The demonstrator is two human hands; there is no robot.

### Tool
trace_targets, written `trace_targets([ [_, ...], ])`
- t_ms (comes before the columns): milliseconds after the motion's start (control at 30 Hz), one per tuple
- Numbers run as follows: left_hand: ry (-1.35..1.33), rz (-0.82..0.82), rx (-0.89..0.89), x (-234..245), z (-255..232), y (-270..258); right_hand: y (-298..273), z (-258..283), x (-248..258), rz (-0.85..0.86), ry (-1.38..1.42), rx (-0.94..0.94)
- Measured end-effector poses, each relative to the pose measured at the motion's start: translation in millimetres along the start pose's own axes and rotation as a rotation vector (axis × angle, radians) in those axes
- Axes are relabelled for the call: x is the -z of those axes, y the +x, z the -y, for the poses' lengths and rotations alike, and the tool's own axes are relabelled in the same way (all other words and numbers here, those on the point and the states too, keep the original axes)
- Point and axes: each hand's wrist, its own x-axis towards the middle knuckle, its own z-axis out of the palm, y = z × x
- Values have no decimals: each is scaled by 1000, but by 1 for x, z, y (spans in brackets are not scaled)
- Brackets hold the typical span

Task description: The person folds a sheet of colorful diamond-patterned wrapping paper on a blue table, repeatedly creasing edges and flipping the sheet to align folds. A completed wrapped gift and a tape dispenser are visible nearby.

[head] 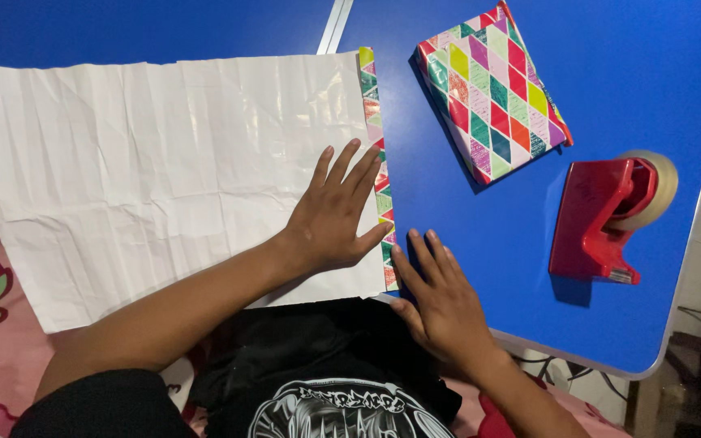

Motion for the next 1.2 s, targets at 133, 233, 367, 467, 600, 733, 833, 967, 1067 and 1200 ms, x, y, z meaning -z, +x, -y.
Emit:
trace_targets([
  [133,17,-8,-3,0,-1,0,28,-17,1,-17,-28,37],
  [233,10,-2,2,0,-2,0,47,-28,3,-20,-55,47],
  [367,32,11,3,1,-1,1,67,-36,4,-38,-104,65],
  [467,47,10,-1,0,-1,1,76,-38,4,-59,-134,64],
  [600,59,4,-13,1,0,0,83,-37,4,-59,-210,69],
  [733,33,14,-3,0,0,0,87,-38,7,-40,-290,83],
  [833,31,26,0,1,0,2,93,-40,8,-73,-275,100],
  [967,35,42,13,1,0,3,108,-43,10,-94,-243,97],
  [1067,48,9,-4,-1,1,0,120,-47,9,-102,-234,90],
  [1200,53,-20,-29,0,0,2,142,-53,11,-149,-246,90],
])
